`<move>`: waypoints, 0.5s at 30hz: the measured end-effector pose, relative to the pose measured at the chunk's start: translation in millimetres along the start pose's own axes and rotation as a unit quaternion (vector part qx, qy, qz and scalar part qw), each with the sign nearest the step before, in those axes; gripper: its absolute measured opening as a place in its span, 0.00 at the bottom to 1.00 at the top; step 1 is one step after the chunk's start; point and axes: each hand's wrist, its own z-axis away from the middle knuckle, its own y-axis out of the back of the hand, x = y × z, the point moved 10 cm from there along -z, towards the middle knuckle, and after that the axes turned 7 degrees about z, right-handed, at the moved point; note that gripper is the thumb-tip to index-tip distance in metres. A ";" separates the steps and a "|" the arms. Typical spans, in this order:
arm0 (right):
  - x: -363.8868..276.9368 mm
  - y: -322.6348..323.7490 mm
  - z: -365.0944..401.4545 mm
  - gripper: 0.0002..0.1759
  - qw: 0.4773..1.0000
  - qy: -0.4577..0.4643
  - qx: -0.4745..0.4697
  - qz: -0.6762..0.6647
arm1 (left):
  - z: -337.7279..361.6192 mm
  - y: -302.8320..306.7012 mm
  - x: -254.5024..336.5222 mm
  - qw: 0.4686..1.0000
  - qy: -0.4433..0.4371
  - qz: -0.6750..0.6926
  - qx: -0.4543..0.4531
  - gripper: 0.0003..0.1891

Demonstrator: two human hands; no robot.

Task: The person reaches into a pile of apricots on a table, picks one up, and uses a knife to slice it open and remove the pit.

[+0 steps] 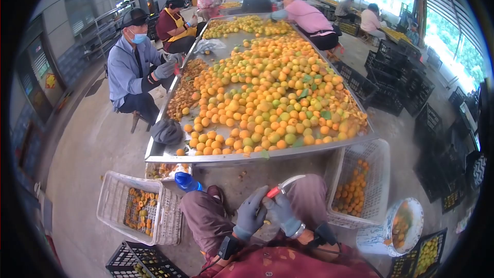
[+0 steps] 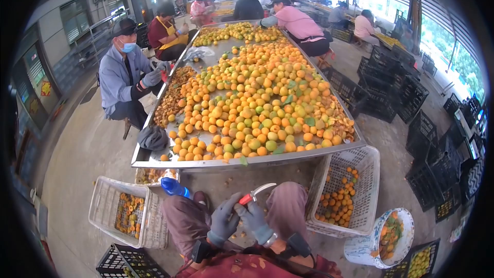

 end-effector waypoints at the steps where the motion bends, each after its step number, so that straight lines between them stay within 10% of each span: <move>1: -16.3 3.8 1.4 0.13 0.999 0.005 0.016 -0.033 | -2.4 -1.3 7.6 1.000 -0.023 0.014 0.002 0.29; 10: -60.7 125.8 -1.7 0.15 0.975 -0.008 0.219 -0.026 | 4.7 17.2 -6.9 0.998 -0.006 -0.068 0.017 0.29; 15: -78.4 180.7 11.7 0.15 0.886 0.076 0.374 0.266 | -28.1 41.8 -18.5 0.992 0.024 -0.120 0.004 0.28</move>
